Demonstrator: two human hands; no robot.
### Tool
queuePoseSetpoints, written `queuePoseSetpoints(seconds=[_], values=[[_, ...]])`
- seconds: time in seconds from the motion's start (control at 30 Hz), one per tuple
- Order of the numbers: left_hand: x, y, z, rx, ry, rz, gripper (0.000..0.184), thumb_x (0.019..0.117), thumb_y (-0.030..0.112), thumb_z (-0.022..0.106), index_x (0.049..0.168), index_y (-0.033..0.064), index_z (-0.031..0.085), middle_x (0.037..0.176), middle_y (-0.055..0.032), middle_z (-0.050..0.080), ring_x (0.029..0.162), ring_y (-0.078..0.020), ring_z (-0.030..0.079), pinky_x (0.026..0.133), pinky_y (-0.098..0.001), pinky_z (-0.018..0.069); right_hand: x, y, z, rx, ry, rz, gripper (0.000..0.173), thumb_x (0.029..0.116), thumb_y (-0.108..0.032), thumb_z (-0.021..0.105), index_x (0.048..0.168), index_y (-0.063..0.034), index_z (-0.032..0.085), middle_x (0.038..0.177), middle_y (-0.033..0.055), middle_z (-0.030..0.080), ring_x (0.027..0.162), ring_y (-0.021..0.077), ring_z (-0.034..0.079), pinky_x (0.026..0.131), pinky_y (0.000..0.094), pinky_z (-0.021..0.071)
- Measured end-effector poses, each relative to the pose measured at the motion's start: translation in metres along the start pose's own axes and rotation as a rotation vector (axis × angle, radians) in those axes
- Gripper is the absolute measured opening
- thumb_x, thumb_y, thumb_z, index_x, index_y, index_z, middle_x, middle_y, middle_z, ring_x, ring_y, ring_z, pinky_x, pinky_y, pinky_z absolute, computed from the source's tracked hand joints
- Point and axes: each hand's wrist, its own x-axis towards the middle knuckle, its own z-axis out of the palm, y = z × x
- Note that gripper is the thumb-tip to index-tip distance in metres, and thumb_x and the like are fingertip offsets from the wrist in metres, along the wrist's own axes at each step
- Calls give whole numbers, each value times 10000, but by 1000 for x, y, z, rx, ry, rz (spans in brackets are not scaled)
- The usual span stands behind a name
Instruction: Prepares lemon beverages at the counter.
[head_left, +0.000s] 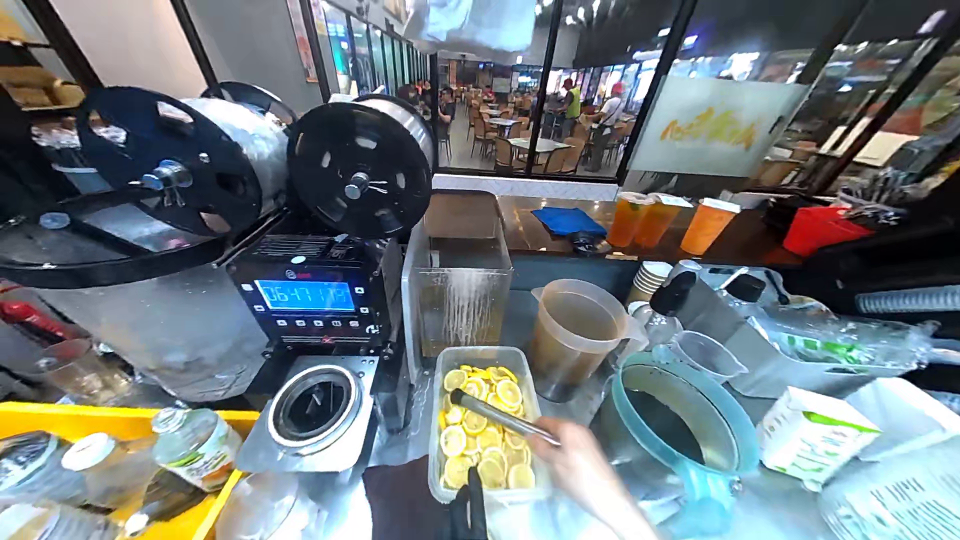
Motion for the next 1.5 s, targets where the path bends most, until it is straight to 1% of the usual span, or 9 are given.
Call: queuePoseSetpoints(seconds=[0.23, 0.37, 0.47, 0.73, 0.87, 1.07, 1.2, 1.33, 1.5], values=[[-6, 7, 17, -146, 176, 7, 1264, 577, 583, 888, 1544, -37, 363, 1412, -272, 569, 1245, -455, 585, 1045, -530, 481, -144, -1, -122, -253, -80, -295, 319, 1004, -332, 614, 1030, -45, 752, 779, 170, 704, 745, 356, 688, 675, 611, 510], [6, 19, -2, 101, -134, 54, 905, 746, 530, 726, 1548, 202, 462, 1488, -193, 525, 1292, -446, 539, 1022, -593, 459, -113, -19, -23, -287, -83, -272, 306, 1027, -239, 590, 1221, -18, 676, 1086, 237, 709, 892, 410, 726, 784, 597, 583], [20, 15, -19, 67, -254, 92, 774, 726, 480, 755, 1355, 51, 614, 1356, -251, 594, 1217, -462, 575, 979, -609, 476, -77, -2, 71, -50, 236, -510, 137, 1000, -113, 592, 1041, -27, 691, 1127, 214, 657, 712, 294, 713, 616, 439, 624], [35, -22, 2, -160, -235, 491, 951, 647, 582, 855, 1476, 218, 566, 1485, 13, 582, 1400, -360, 483, 1035, -596, 456, -73, 25, 86, 88, 561, -599, 83, 928, -60, 634, 929, 21, 651, 907, 165, 673, 660, 197, 672, 556, 348, 588], [42, -19, -5, -193, -348, 434, 1155, 629, 509, 917, 1606, 299, 337, 1558, -5, 498, 1434, -317, 441, 1116, -552, 414, -85, 4, 62, 44, 565, -603, 93, 974, -103, 594, 929, -21, 587, 916, 125, 643, 768, 145, 661, 648, 259, 578], [49, -15, -10, -238, -402, 529, 1075, 659, 434, 925, 1578, 234, 404, 1511, -70, 545, 1414, -341, 461, 1113, -557, 417, -84, -4, 53, -52, 519, -617, 99, 937, -97, 593, 937, -2, 620, 887, 121, 664, 691, 166, 655, 578, 314, 570], [45, -14, -1, -279, -359, 527, 811, 639, 478, 910, 1283, 49, 668, 1422, -193, 577, 1328, -376, 525, 1077, -553, 435, -65, 11, 86, -74, 523, -675, 105, 940, -150, 591, 903, -59, 626, 812, 57, 648, 592, 120, 612, 500, 297, 540], [46, -11, -11, -266, -424, 490, 1151, 643, 427, 935, 1607, 215, 342, 1524, -137, 512, 1389, -368, 476, 1078, -561, 436, -81, 0, 77, -19, 548, -620, 122, 924, -98, 566, 916, 14, 615, 791, 101, 640, 570, 152, 601, 486, 331, 524], [52, -7, -8, -318, -404, 482, 1254, 615, 395, 958, 1631, 181, 255, 1492, -146, 533, 1356, -345, 511, 1083, -523, 458, -84, -6, 55, 7, 521, -555, 137, 949, -86, 559, 982, 40, 603, 830, 105, 660, 585, 143, 623, 505, 328, 556]])
